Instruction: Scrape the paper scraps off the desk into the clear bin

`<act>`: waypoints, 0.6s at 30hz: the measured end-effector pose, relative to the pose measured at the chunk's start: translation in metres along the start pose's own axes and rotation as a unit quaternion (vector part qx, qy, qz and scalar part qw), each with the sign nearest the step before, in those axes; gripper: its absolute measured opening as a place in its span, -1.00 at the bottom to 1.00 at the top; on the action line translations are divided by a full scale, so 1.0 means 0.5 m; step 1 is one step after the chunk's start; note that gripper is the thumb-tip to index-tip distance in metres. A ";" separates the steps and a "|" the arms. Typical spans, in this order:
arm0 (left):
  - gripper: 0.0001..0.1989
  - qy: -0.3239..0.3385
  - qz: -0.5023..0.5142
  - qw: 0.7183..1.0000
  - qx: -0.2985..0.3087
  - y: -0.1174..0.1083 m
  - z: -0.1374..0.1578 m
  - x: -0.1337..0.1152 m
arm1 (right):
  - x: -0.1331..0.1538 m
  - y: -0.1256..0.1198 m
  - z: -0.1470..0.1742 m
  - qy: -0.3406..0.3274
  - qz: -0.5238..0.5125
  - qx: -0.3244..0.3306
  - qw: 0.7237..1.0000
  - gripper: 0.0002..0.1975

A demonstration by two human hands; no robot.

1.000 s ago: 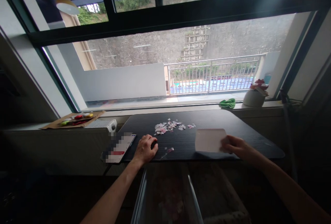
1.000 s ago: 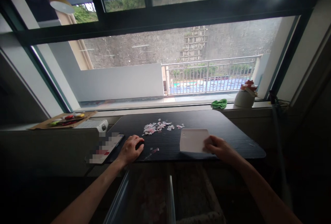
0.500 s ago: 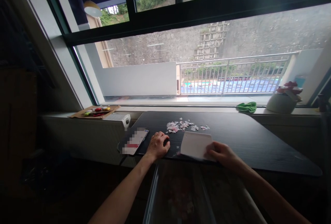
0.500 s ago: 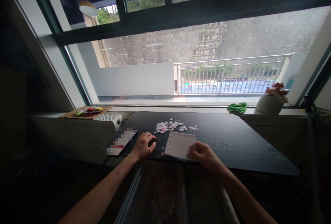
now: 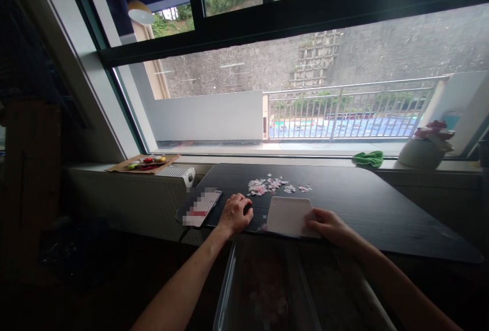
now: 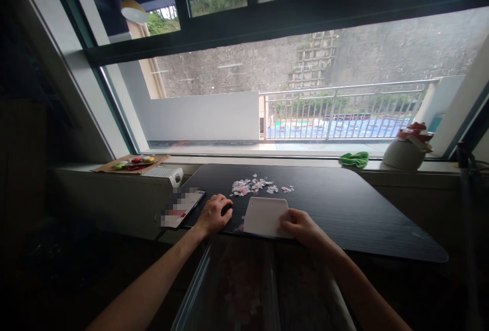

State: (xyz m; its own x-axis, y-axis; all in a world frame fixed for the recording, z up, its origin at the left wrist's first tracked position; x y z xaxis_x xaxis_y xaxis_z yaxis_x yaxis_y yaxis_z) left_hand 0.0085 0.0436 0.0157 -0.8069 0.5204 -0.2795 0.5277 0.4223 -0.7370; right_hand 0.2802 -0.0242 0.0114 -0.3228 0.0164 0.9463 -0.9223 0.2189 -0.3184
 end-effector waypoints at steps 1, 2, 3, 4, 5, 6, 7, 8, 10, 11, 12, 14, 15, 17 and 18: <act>-0.82 0.000 0.001 1.000 -0.001 0.000 0.000 0.000 | 0.002 0.001 0.003 0.003 -0.005 0.008 1.000 -0.76; -0.82 0.001 0.001 1.000 -0.002 0.000 0.000 0.000 | 0.006 0.001 0.005 0.005 -0.008 0.013 1.000 -0.75; -0.82 0.002 0.002 1.000 -0.002 0.000 0.000 -0.001 | 0.010 0.001 0.008 0.008 -0.012 0.017 1.000 -0.74; -0.82 0.003 0.002 1.000 -0.002 0.000 0.000 -0.001 | 0.014 0.000 0.011 0.014 -0.017 0.023 1.000 -0.73; -0.82 0.003 0.001 1.000 -0.003 -0.001 -0.001 -0.001 | 0.018 -0.001 0.013 0.020 -0.023 0.029 0.999 -0.72; -0.82 0.003 0.000 1.000 -0.002 -0.001 -0.001 -0.001 | 0.020 -0.003 0.014 0.024 -0.031 0.033 0.999 -0.71; -0.82 0.003 -0.001 1.000 -0.002 -0.001 -0.001 -0.001 | 0.022 -0.004 0.014 0.027 -0.039 0.035 0.998 -0.70; -0.82 0.003 -0.002 1.000 -0.001 -0.001 -0.001 -0.001 | 0.021 -0.004 0.013 0.026 -0.048 0.031 0.998 -0.70; -0.82 0.002 -0.003 1.000 0.001 -0.001 -0.001 0.000 | 0.017 -0.002 0.006 0.017 -0.061 0.008 0.998 -0.71; -0.82 0.002 -0.003 1.000 0.002 -0.001 -0.001 0.000 | 0.014 0.001 0.000 0.012 -0.062 -0.012 0.998 -0.72; -0.81 0.002 -0.003 1.000 0.002 -0.001 -0.001 0.001 | 0.011 0.005 -0.006 0.008 -0.058 -0.034 0.998 -0.73; -0.81 0.005 -0.001 1.000 0.001 0.000 0.000 0.001 | 0.007 0.016 -0.016 0.004 -0.040 -0.070 0.997 -0.76; -0.81 0.006 0.001 1.000 0.001 0.000 0.000 0.002 | 0.007 0.022 -0.020 0.001 -0.028 -0.080 0.996 -0.78; -0.80 0.006 0.003 1.000 0.000 0.000 0.000 0.002 | 0.010 0.030 -0.022 -0.008 -0.010 -0.081 0.997 -0.82; -0.80 0.006 0.004 1.000 0.000 0.001 0.000 0.003 | 0.013 0.033 -0.021 -0.010 -0.006 -0.073 0.997 -0.84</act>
State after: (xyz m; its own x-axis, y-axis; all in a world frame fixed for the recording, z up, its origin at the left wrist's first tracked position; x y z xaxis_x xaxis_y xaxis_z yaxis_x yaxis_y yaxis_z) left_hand 0.0077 0.0445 0.0152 -0.7999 0.5318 -0.2783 0.5339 0.4187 -0.7346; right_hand 0.2653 -0.0103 0.0130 -0.3177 -0.0062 0.9482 -0.8858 0.3587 -0.2944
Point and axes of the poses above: each hand's wrist, its own z-axis away from the middle knuckle, its own y-axis out of the palm, x = y × z, the point moved 2 cm from there along -z, towards the middle knuckle, and after that the axes turned 12 degrees about -x, right-handed, at the moved point
